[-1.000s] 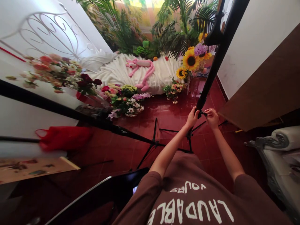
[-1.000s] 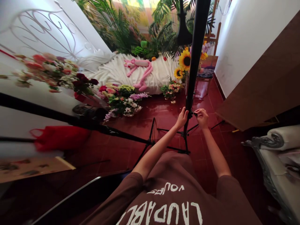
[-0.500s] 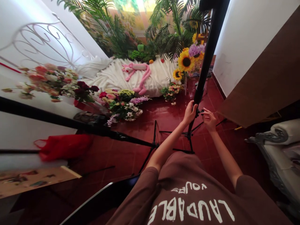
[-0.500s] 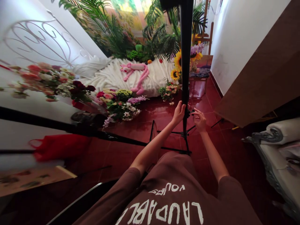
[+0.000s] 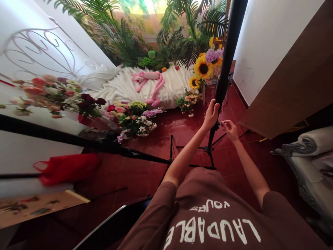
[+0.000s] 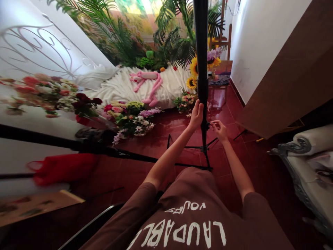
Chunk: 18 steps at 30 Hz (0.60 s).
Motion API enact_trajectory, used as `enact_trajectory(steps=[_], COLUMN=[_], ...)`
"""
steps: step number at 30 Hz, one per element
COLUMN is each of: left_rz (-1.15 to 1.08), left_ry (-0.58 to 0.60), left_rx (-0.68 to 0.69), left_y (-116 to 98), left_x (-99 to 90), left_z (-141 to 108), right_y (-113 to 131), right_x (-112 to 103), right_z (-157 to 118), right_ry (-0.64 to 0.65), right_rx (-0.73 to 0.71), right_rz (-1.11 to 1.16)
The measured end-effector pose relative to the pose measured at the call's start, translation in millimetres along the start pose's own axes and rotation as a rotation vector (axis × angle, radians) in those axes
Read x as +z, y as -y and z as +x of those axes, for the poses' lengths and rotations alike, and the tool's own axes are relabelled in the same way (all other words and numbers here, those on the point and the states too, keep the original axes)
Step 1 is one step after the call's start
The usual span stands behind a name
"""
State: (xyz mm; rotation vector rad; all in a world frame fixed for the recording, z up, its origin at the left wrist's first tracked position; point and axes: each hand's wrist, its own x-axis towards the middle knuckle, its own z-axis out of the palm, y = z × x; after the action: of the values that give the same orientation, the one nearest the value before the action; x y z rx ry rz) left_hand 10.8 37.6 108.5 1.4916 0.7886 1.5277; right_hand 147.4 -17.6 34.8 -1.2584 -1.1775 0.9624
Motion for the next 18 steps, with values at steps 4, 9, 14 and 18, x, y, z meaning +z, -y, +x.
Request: enact_trajectory(steps=[4,9,14,18], left_rz=[-0.008,-0.017,0.0,-0.012], left_ry=[0.004,0.002,-0.015,-0.035], left_rx=[0.007,0.031,0.037,0.034], left_y=[3,3,2,-1], left_x=[0.0,-0.5,1.5,5.2], left_z=[1,1,-4,-5], right_y=[2,8,8,6], right_x=[9,18,16,8], right_z=[8,17,35,42], right_ry=[0.024,0.066,0.069,0.106], right_rx=[0.108,0.346,0.801,0.921], right_rz=[0.066,0.221,0.505,0.637])
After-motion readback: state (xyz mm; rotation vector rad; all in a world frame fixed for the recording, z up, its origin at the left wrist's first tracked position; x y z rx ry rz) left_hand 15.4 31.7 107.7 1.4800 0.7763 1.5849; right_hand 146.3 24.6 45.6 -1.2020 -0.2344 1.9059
